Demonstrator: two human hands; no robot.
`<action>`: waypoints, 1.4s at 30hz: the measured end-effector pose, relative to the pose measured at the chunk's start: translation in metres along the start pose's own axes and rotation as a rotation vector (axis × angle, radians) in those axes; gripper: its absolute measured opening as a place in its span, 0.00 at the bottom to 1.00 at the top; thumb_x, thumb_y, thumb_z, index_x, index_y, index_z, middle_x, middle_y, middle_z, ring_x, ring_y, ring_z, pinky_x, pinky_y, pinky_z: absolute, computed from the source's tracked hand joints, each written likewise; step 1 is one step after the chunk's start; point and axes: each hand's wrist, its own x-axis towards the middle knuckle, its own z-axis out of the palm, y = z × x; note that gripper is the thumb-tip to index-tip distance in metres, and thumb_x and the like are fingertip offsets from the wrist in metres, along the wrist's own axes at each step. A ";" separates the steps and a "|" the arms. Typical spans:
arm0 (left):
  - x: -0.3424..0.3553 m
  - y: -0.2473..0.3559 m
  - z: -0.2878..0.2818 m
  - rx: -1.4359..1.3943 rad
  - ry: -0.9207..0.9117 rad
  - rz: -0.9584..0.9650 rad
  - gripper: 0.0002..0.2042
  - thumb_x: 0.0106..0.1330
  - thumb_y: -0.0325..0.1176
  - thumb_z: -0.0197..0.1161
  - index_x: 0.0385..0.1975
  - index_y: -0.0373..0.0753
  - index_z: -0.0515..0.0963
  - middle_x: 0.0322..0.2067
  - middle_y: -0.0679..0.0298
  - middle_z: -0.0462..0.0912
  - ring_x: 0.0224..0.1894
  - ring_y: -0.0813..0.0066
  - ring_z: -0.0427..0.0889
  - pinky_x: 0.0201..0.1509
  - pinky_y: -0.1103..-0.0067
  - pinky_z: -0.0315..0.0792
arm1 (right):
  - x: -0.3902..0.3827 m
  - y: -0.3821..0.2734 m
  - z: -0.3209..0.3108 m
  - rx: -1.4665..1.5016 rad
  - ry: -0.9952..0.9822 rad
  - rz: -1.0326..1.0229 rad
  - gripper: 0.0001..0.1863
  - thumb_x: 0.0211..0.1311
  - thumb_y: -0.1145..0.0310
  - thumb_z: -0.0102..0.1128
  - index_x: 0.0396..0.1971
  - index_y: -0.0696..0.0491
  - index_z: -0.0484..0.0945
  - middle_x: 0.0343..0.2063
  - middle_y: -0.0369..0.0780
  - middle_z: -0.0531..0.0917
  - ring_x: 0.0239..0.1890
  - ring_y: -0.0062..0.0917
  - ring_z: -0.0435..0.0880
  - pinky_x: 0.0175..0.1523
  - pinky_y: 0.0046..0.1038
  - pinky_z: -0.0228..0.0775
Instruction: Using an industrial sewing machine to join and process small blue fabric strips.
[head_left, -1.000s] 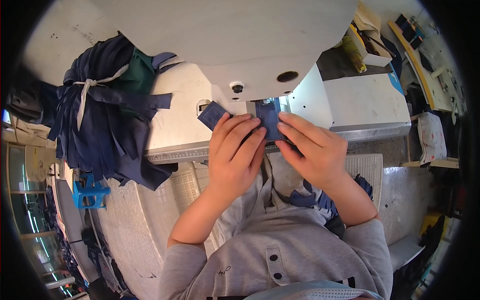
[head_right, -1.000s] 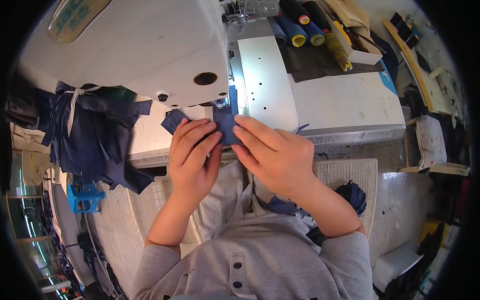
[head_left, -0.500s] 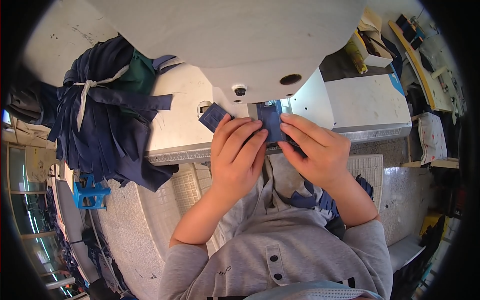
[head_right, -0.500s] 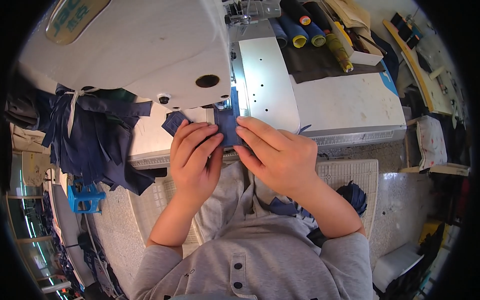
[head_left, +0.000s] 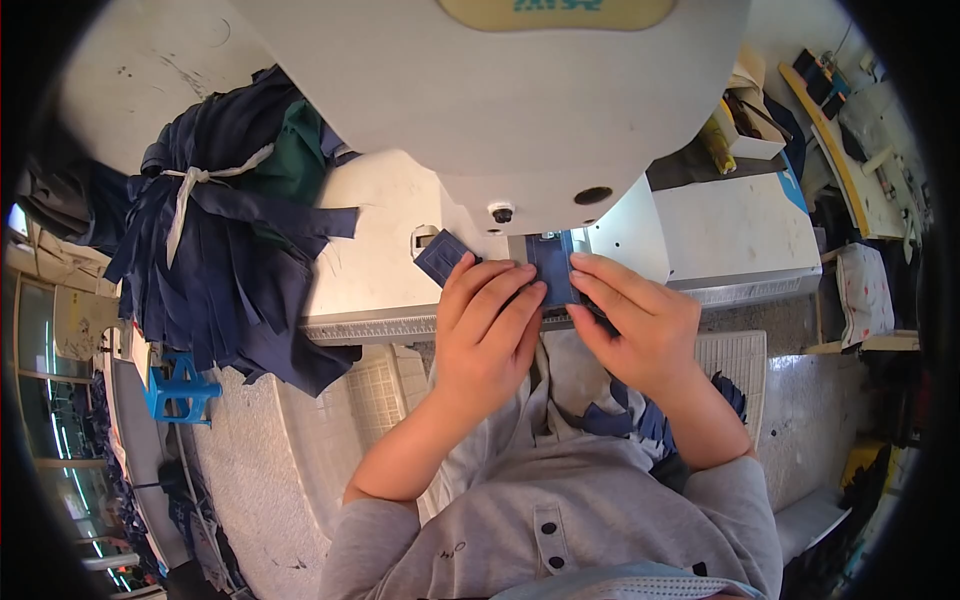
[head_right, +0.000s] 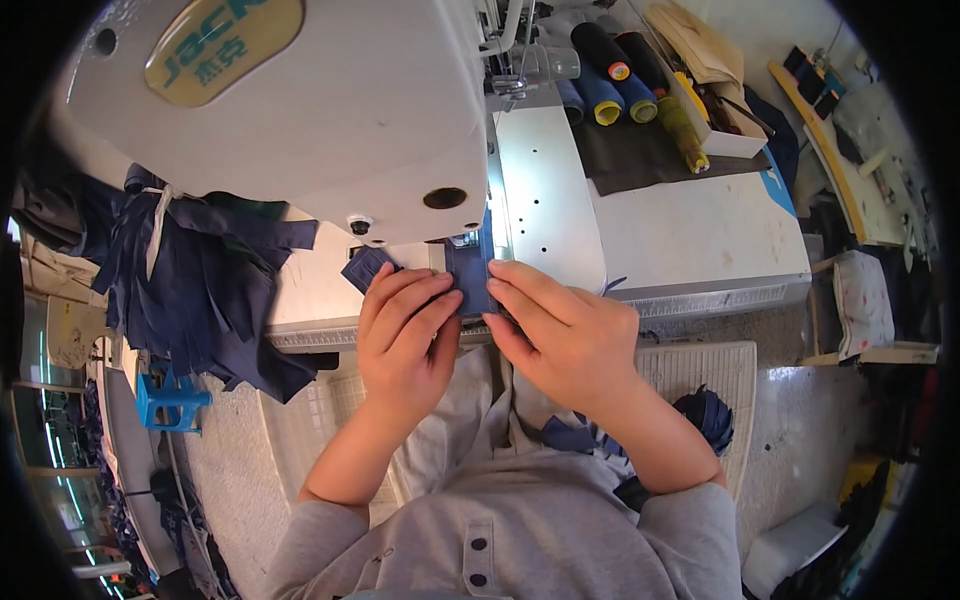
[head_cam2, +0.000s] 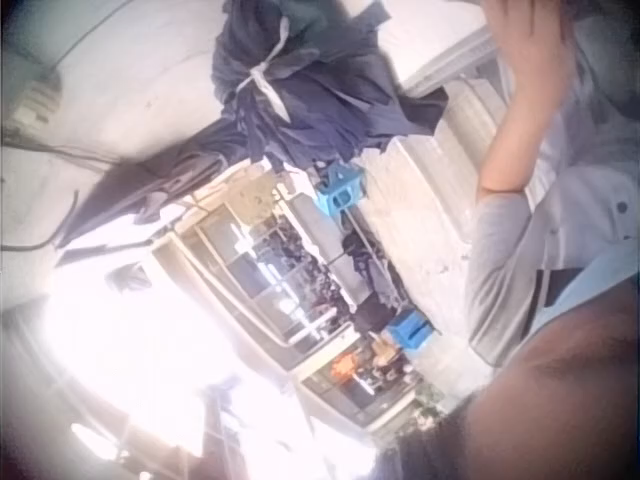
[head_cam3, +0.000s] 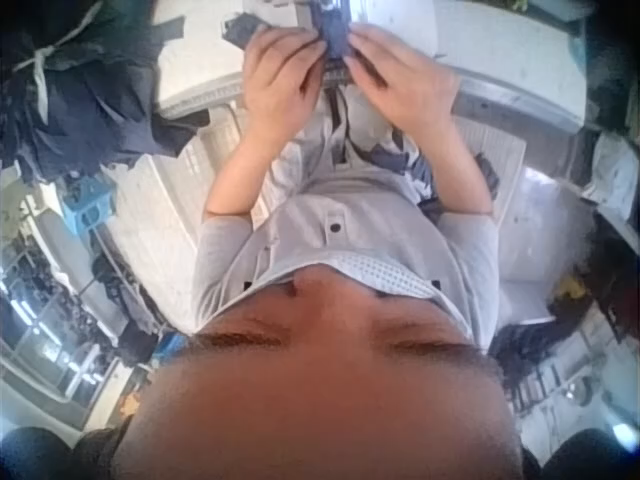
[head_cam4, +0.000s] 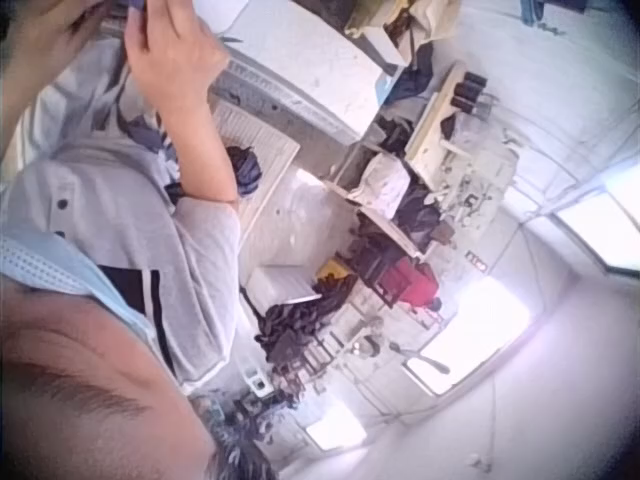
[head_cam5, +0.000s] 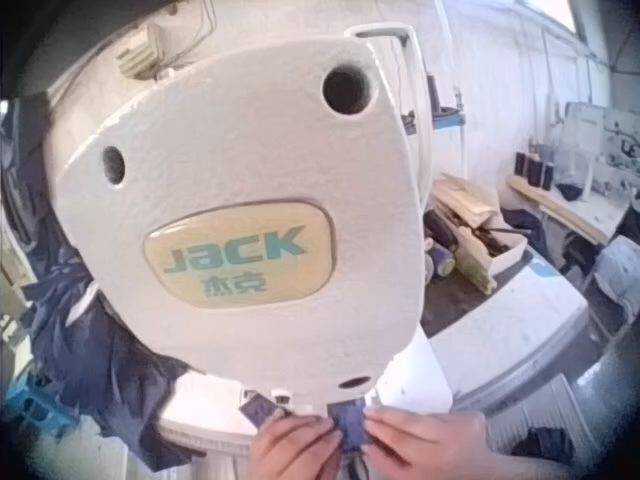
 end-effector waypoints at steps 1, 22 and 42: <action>0.000 0.000 0.000 0.002 0.004 0.004 0.13 0.47 0.19 0.70 0.34 0.38 0.83 0.41 0.62 0.84 0.48 0.60 0.82 0.62 0.60 0.69 | 0.000 0.000 0.000 -0.004 -0.007 0.007 0.13 0.48 0.66 0.72 0.36 0.48 0.86 0.43 0.27 0.86 0.24 0.16 0.84 0.28 0.18 0.74; -0.002 0.002 -0.003 -0.024 -0.030 -0.021 0.15 0.47 0.21 0.71 0.37 0.39 0.83 0.44 0.63 0.83 0.50 0.61 0.80 0.63 0.59 0.69 | 0.001 -0.002 -0.003 -0.015 -0.013 -0.006 0.13 0.47 0.66 0.72 0.35 0.49 0.86 0.43 0.28 0.86 0.23 0.15 0.83 0.26 0.18 0.73; 0.003 0.005 -0.011 -0.077 -0.094 0.030 0.15 0.47 0.23 0.72 0.36 0.36 0.81 0.46 0.60 0.83 0.51 0.57 0.79 0.59 0.60 0.74 | -0.034 -0.026 -0.019 0.254 -0.369 0.532 0.13 0.46 0.62 0.76 0.27 0.53 0.82 0.18 0.37 0.79 0.20 0.29 0.81 0.25 0.30 0.70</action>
